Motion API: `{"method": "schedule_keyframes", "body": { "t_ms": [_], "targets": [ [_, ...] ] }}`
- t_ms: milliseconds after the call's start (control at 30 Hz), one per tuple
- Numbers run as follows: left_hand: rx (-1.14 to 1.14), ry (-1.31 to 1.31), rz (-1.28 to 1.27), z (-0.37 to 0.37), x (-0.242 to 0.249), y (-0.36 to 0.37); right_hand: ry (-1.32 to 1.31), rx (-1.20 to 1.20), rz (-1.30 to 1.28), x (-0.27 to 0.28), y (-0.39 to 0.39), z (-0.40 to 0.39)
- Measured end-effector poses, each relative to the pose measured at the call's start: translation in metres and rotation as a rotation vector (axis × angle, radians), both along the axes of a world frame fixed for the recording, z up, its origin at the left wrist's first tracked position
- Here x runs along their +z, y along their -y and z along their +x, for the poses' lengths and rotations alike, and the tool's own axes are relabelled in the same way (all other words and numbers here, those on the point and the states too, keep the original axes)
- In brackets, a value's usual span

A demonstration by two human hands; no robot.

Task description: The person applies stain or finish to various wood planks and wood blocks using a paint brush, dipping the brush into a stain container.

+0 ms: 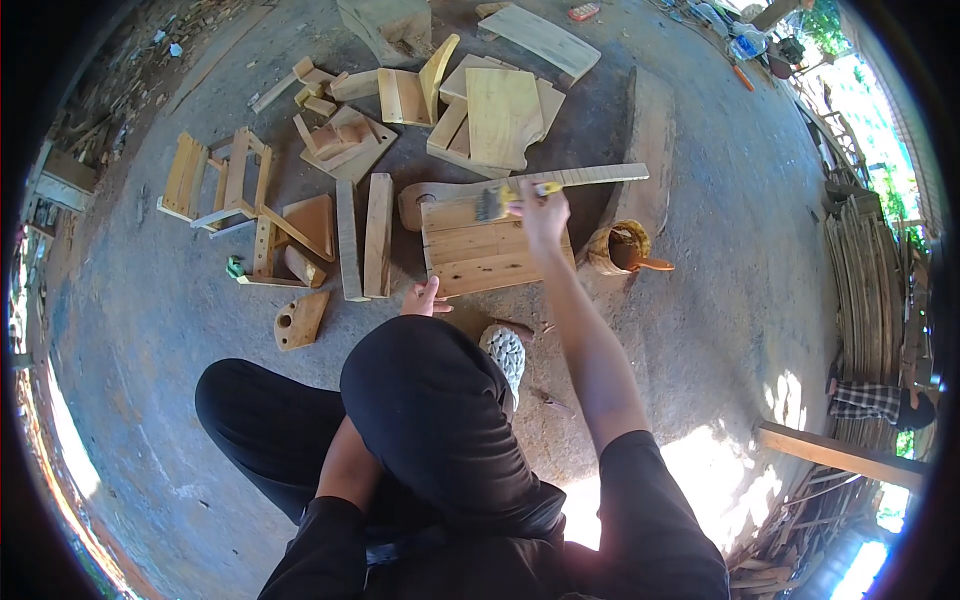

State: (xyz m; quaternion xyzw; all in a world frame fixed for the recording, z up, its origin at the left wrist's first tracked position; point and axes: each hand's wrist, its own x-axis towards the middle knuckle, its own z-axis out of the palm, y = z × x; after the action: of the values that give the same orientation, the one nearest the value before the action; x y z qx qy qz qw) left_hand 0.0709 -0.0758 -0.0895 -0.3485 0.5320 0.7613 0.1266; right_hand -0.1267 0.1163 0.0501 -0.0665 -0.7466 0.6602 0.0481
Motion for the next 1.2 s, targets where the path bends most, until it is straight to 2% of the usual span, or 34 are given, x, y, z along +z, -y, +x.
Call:
{"method": "schedule_keyframes", "body": {
  "t_ms": [67, 133, 167, 233, 267, 333, 400, 533, 733, 800, 833, 900, 933, 1000, 1067, 1200],
  "targets": [
    [0.011, -0.002, -0.012, 0.002, 0.009, -0.003, -0.077, -0.093, 0.116, 0.0, -0.032, -0.013],
    [0.024, -0.007, -0.025, 0.002, 0.011, -0.003, -0.069, -0.155, 0.387, 0.012, -0.056, -0.02],
    [0.016, -0.011, -0.035, 0.002, 0.009, -0.003, -0.071, -0.155, 0.388, 0.017, -0.059, -0.018],
    [0.005, -0.017, -0.041, 0.002, 0.002, -0.002, -0.347, -0.135, 0.795, 0.03, -0.067, -0.009],
    [0.006, -0.012, -0.031, 0.002, -0.002, -0.003, -0.347, -0.138, 0.799, 0.034, -0.065, -0.004],
    [0.006, -0.007, -0.024, 0.001, -0.004, -0.003, -0.246, 0.098, 0.79, 0.029, -0.052, 0.005],
    [0.004, 0.007, -0.008, 0.001, -0.003, -0.002, -0.43, 0.207, 0.822, 0.017, -0.036, 0.019],
    [-0.013, -0.008, -0.013, 0.001, -0.001, -0.001, -0.522, 0.332, 0.724, 0.005, 0.016, 0.046],
    [-0.054, 0.034, -0.017, 0.001, 0.0, 0.004, -0.405, 0.55, 0.495, 0.02, 0.091, 0.075],
    [-0.183, 0.063, -0.053, 0.003, -0.006, 0.005, -0.413, 0.451, 0.222, 0.013, 0.105, 0.07],
    [-0.179, 0.064, -0.054, 0.003, -0.008, 0.006, -0.413, 0.454, 0.22, 0.009, 0.106, 0.067],
    [-0.191, 0.06, -0.055, 0.004, -0.01, 0.006, -0.1, 0.3, -0.162, 0.002, 0.109, 0.06],
    [-0.191, 0.059, -0.055, 0.004, -0.01, 0.006, -0.1, 0.301, -0.162, -0.001, 0.105, 0.054],
    [-0.179, 0.064, -0.056, 0.004, -0.01, 0.005, 0.053, 0.1, -0.286, -0.006, 0.084, 0.04],
    [-0.184, 0.064, -0.048, 0.002, -0.009, 0.006, 0.06, -0.023, -0.297, -0.009, 0.06, 0.025],
    [-0.164, 0.069, -0.078, 0.0, -0.003, 0.003, 0.028, -0.171, -0.098, 0.005, 0.006, 0.001]
  ]
}}
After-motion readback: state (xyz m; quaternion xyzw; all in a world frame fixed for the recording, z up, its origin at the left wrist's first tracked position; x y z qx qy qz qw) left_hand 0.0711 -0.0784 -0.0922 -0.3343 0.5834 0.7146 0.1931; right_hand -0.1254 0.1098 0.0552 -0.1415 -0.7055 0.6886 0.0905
